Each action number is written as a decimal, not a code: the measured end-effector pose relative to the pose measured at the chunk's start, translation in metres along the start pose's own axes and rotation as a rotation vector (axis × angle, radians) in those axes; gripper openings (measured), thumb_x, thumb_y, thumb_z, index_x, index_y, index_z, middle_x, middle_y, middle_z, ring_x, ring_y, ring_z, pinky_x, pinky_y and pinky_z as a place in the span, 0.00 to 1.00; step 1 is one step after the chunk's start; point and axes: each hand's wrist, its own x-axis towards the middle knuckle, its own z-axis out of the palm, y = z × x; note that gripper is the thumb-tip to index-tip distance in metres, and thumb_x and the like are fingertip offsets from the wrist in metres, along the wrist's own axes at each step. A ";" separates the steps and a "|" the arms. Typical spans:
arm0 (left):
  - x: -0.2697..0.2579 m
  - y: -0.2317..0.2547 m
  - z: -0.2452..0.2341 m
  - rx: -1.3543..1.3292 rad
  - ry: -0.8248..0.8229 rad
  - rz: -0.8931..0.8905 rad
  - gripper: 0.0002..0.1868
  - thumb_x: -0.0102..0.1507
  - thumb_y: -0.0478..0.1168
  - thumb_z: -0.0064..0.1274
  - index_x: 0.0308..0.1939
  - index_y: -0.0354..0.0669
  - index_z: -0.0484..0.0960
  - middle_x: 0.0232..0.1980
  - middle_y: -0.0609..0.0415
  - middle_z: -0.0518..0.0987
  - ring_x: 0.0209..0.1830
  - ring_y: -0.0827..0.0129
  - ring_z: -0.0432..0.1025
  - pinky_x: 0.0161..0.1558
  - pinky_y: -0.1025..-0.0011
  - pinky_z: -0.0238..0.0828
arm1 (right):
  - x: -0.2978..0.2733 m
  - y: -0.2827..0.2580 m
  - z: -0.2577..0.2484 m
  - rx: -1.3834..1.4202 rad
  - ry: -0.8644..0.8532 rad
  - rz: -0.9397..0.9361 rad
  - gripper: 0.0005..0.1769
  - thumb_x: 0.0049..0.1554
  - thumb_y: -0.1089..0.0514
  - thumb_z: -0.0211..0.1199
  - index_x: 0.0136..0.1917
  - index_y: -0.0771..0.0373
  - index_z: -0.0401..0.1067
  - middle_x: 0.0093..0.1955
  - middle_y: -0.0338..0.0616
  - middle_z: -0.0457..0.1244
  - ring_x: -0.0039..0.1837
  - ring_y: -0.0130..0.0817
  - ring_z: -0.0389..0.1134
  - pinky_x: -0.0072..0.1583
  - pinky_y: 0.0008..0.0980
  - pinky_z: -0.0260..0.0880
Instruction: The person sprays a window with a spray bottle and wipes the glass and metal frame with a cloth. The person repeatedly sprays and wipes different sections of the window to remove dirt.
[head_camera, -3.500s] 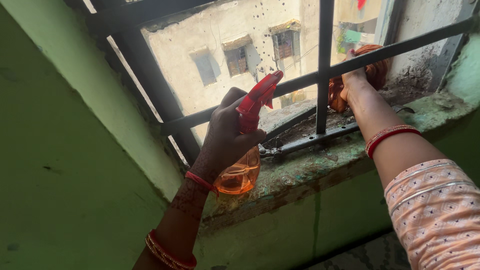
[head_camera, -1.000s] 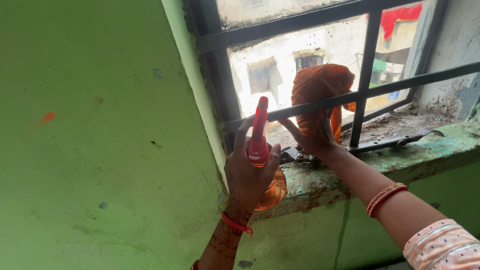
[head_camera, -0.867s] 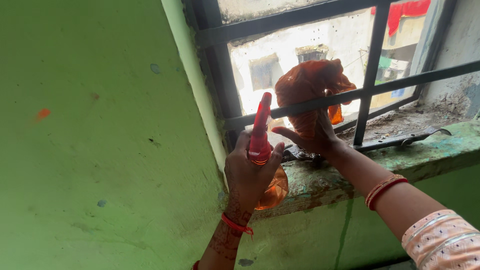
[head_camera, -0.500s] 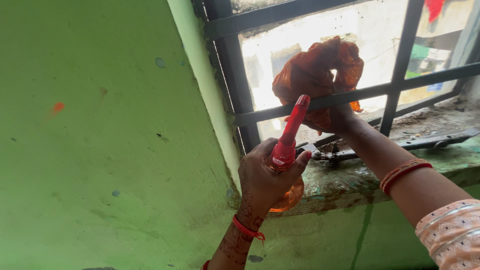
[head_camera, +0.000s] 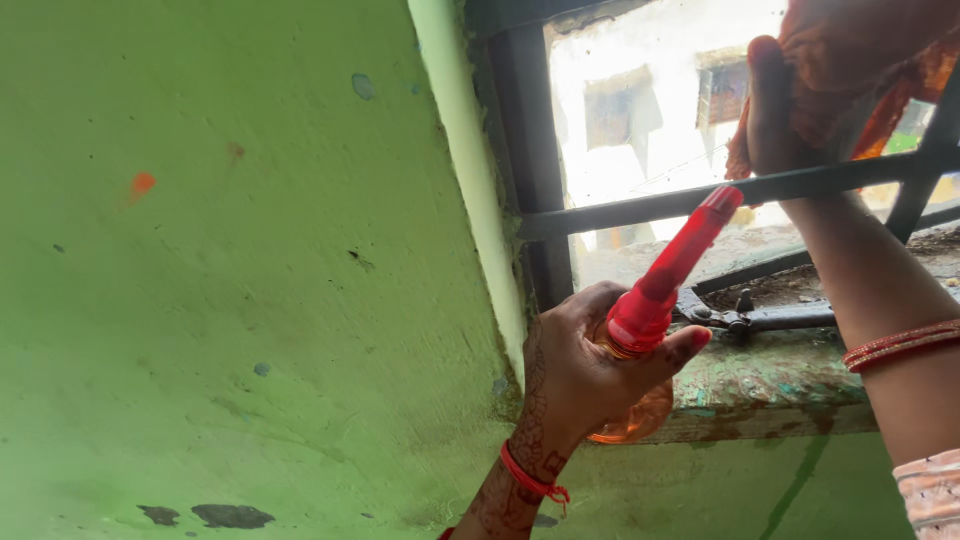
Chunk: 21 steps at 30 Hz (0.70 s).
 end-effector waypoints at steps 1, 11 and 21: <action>0.000 -0.001 -0.001 -0.001 -0.002 0.010 0.27 0.56 0.58 0.68 0.44 0.40 0.85 0.38 0.56 0.85 0.39 0.77 0.80 0.47 0.73 0.80 | 0.003 0.002 -0.001 -0.004 0.006 0.004 0.21 0.64 0.45 0.61 0.61 0.62 0.68 0.60 0.48 0.63 0.66 0.45 0.63 0.68 0.55 0.58; 0.005 -0.015 0.001 -0.052 -0.020 0.038 0.27 0.57 0.60 0.67 0.43 0.39 0.85 0.37 0.57 0.86 0.38 0.78 0.81 0.47 0.74 0.80 | 0.003 0.001 -0.006 -0.069 0.072 -0.072 0.19 0.63 0.45 0.61 0.59 0.61 0.70 0.58 0.45 0.65 0.65 0.44 0.64 0.68 0.56 0.58; 0.002 0.002 0.003 -0.035 0.018 -0.099 0.29 0.54 0.61 0.67 0.44 0.39 0.86 0.31 0.58 0.84 0.31 0.81 0.76 0.37 0.75 0.76 | -0.043 -0.052 -0.012 -0.205 0.211 -0.290 0.18 0.62 0.46 0.60 0.57 0.60 0.73 0.57 0.43 0.67 0.65 0.43 0.65 0.68 0.58 0.58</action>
